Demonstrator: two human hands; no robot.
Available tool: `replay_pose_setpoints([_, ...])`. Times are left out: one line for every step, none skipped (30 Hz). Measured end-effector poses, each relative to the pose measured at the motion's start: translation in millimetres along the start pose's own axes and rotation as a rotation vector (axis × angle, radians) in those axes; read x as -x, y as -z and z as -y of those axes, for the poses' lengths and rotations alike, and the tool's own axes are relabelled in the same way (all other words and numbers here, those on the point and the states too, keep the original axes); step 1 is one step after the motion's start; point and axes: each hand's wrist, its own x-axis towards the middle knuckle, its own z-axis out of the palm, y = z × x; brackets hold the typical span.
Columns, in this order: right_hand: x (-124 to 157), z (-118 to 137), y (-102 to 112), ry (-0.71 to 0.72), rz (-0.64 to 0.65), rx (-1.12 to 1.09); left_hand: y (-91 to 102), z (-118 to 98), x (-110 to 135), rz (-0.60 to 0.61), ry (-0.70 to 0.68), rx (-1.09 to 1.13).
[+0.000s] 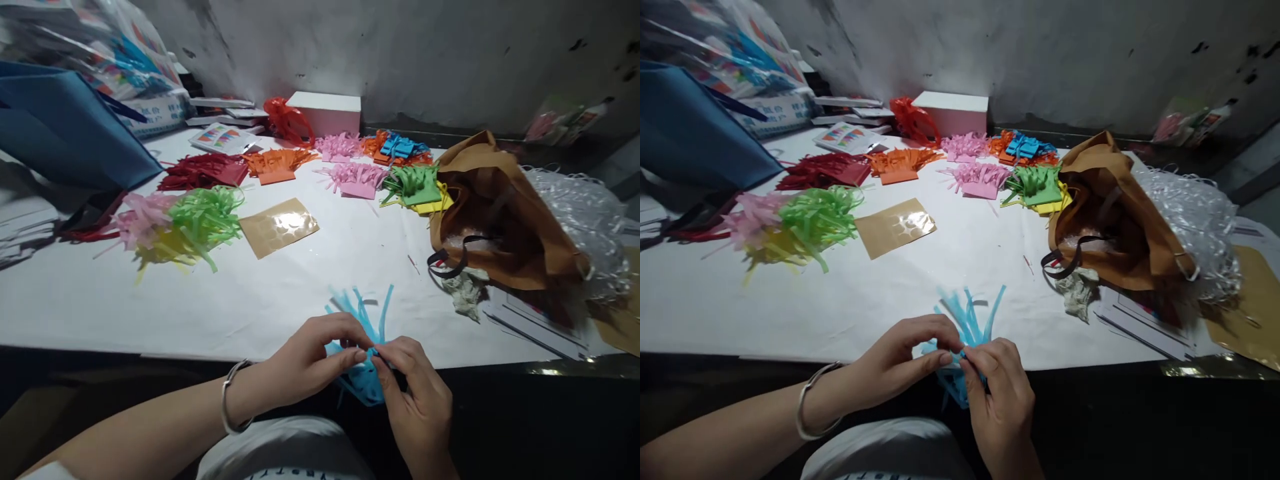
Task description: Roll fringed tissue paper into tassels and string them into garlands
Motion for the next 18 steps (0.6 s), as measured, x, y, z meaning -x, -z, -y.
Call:
replay_pose_setpoints([0, -1, 2, 0.032, -0.012, 0.021, 0.4, -4, -2, 0.005, -0.039, -0.055])
replay_pose_setpoints([-1, -2, 4, 0.065, -0.029, 0.038, 0.3, -7, -4, 0.017, -0.076, -0.105])
replay_pose_setpoints([-2, -2, 7, 0.085, -0.044, 0.049, -0.4, -11, -6, 0.039, -0.111, -0.152])
replay_pose_setpoints([-3, -2, 9, 0.084, -0.048, 0.054, -1.7, -14, -10, 0.064, -0.147, -0.201])
replay_pose_setpoints([-5, -2, 12, 0.063, -0.037, 0.052, -3.9, -17, -14, 0.078, -0.188, -0.252])
replay_pose_setpoints([-6, -2, 15, 0.024, -0.009, 0.042, -6.7, -19, -19, 0.074, -0.228, -0.302])
replay_pose_setpoints([-7, -2, 18, -0.032, 0.029, 0.021, -10.2, -21, -24, 0.059, -0.258, -0.346])
replay_pose_setpoints([-6, -3, 21, -0.100, 0.072, -0.017, -13.9, -22, -30, 0.044, -0.276, -0.377])
replay_pose_setpoints([-5, -5, 25, -0.175, 0.112, -0.064, -17.8, -24, -36, 0.040, -0.273, -0.393])
replay_pose_setpoints([-1, -8, 29, -0.254, 0.136, -0.114, -21.3, -25, -42, 0.055, -0.249, -0.393])
replay_pose_setpoints([3, -13, 33, -0.336, 0.141, -0.156, -24.3, -27, -50, 0.098, -0.206, -0.382])
replay_pose_setpoints([9, -18, 37, -0.417, 0.133, -0.183, -26.3, -29, -59, 0.163, -0.149, -0.367])
replay_pose_setpoints([14, -25, 42, -0.488, 0.115, -0.201, -27.4, -31, -69, 0.234, -0.094, -0.354])
replay_pose_setpoints([20, -33, 46, -0.556, 0.087, -0.220, -27.6, -32, -82, 0.291, -0.053, -0.352])
replay_pose_setpoints([24, -41, 51, -0.623, 0.053, -0.252, -26.9, -33, -98, 0.325, -0.042, -0.370])
replay_pose_setpoints([27, -50, 56, -0.689, 0.015, -0.295, -25.8, -31, -118, 0.331, -0.060, -0.406])
replay_pose_setpoints([28, -59, 61, -0.746, -0.024, -0.342, -24.5, -29, -141, 0.314, -0.099, -0.452])
replay_pose_setpoints([27, -67, 65, -0.789, -0.065, -0.385, -23.5, -24, -168, 0.276, -0.157, -0.510])
